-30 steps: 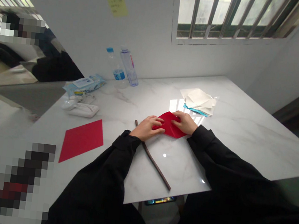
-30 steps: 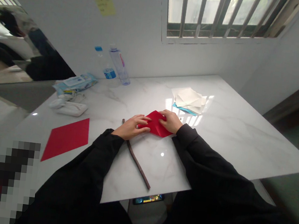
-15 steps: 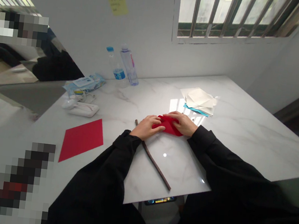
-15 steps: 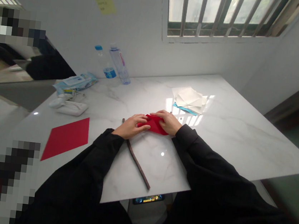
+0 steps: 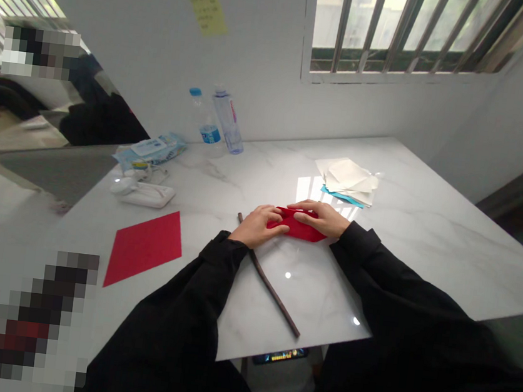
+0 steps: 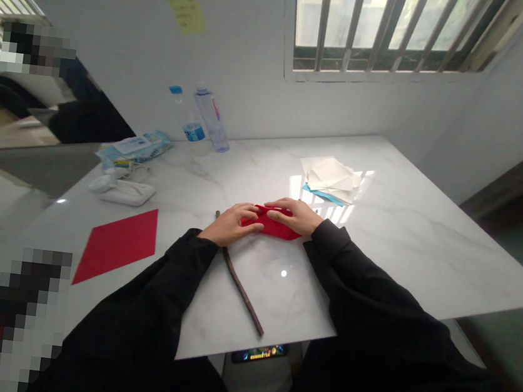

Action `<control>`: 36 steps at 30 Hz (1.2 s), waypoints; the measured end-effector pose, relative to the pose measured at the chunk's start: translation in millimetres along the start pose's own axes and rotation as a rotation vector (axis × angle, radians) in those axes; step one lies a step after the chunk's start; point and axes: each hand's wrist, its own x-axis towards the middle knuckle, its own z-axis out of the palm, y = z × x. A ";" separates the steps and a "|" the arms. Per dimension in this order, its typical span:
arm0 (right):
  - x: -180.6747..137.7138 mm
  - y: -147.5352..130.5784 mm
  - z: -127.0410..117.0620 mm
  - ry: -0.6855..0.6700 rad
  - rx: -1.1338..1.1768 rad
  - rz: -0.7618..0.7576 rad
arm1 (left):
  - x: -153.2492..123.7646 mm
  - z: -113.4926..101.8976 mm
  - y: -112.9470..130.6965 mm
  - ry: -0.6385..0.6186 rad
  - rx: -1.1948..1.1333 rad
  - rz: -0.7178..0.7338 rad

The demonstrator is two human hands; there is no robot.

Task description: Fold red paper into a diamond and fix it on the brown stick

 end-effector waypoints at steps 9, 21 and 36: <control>2.5 1.1 4.7 0.038 0.006 0.088 | -1.8 2.0 9.7 0.093 -0.003 -0.099; 1.3 -2.7 11.5 0.120 -0.147 0.079 | -4.6 -0.9 9.0 0.041 0.015 -0.003; 2.2 -3.4 15.9 0.190 -0.202 0.088 | -5.3 3.9 7.4 0.127 0.051 -0.010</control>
